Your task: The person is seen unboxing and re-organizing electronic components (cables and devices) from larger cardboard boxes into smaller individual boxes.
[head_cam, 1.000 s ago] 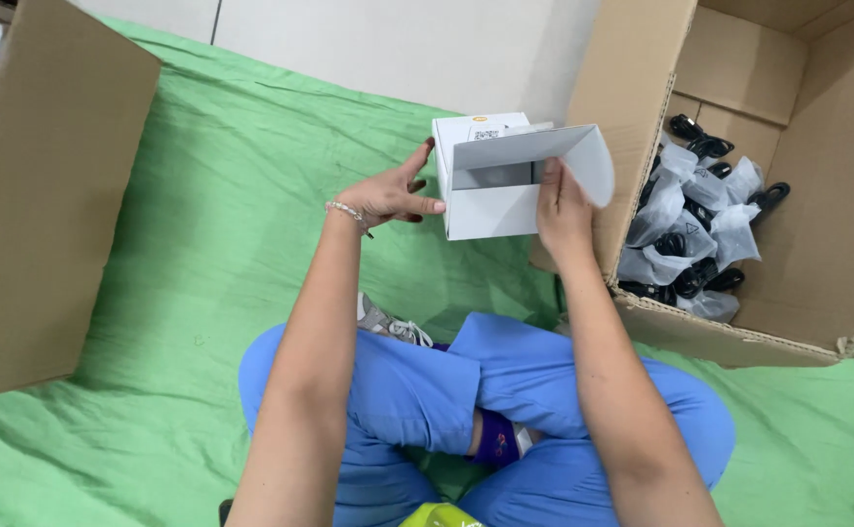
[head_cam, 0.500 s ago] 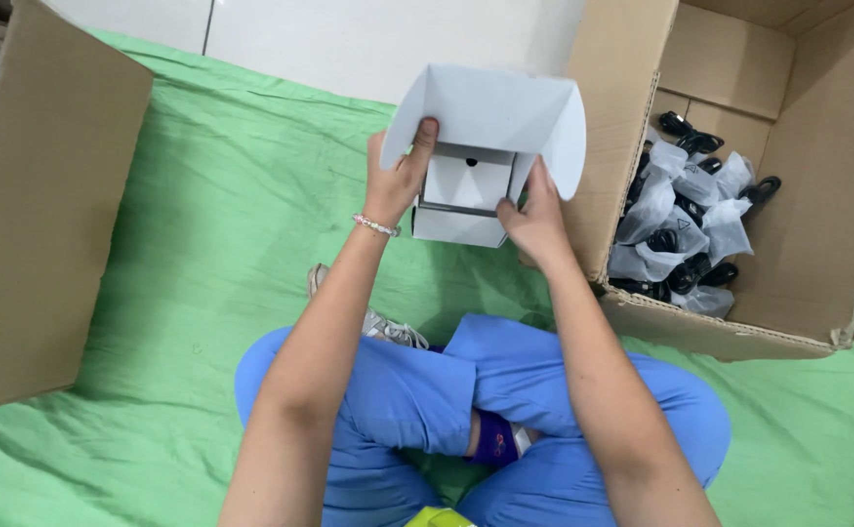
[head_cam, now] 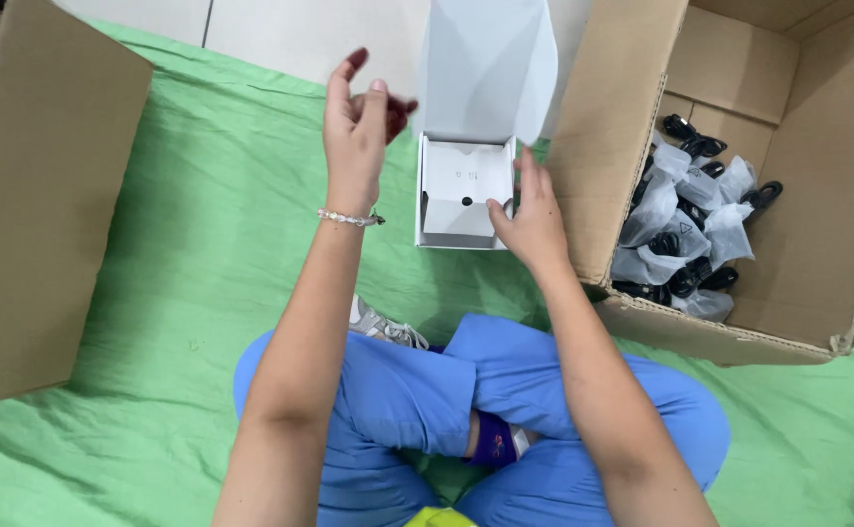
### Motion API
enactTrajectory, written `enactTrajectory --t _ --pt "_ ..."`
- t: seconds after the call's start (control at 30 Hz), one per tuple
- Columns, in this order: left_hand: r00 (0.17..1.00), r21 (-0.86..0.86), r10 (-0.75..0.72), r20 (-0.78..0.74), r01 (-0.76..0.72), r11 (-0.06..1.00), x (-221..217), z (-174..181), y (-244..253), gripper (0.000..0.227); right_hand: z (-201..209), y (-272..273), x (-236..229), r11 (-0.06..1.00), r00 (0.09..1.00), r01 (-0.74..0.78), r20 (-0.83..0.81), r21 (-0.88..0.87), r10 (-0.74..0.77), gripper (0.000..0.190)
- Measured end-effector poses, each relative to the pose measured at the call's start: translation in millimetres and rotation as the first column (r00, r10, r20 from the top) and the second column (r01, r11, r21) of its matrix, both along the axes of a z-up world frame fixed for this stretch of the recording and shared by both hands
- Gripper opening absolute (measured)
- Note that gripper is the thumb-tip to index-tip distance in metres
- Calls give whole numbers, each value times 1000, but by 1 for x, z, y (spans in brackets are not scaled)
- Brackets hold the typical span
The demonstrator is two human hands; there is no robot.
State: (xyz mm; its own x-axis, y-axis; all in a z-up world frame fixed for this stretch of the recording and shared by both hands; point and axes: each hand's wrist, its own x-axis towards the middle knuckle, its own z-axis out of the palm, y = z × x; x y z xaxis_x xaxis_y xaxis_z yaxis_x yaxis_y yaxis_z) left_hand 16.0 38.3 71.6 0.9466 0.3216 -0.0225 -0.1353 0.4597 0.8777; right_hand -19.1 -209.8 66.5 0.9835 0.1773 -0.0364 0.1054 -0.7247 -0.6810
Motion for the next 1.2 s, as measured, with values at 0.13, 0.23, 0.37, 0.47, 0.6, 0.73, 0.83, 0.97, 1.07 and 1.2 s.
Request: enactTrajectory --t 0.13,0.23,0.37,0.47,0.6,0.73,0.83,0.97,1.07,1.2 --pt "993 78 115 26 -117 990 -2 -18 -4 54 -12 -4 0 999 996 -40 84 -17 41 74" --pt "967 750 174 188 -255 611 -7 -17 -15 52 -16 -7 1 993 976 -85 192 -83 99 60" --pt "975 966 37 -218 211 151 -18 -15 -34 56 -21 -8 2 988 959 -98 255 -118 126 50" --pt "936 937 60 -348 348 1 -18 -41 -45 46 -29 -10 4 988 959 -103 253 -112 129 50" --pt "944 946 85 -319 323 -39 -15 -56 -50 25 -27 -5 4 994 964 -105 240 -33 110 52" --pt "953 955 68 -295 291 63 -18 -1 -43 44 -13 -4 7 992 978 -49 209 118 24 52" --pt "928 854 -42 -370 357 377 -21 22 -32 29 -20 -9 14 877 996 30 59 479 -66 49" --pt "942 762 -125 -312 326 560 -22 40 -5 40 -13 -11 13 709 998 58 -43 702 -40 44" --pt "921 743 -98 -376 363 563 -26 36 36 43 -18 -13 9 753 1000 -7 -4 658 12 41" --pt "886 867 2 -464 454 206 -29 -26 104 48 -15 -5 2 895 998 -66 13 441 67 36"
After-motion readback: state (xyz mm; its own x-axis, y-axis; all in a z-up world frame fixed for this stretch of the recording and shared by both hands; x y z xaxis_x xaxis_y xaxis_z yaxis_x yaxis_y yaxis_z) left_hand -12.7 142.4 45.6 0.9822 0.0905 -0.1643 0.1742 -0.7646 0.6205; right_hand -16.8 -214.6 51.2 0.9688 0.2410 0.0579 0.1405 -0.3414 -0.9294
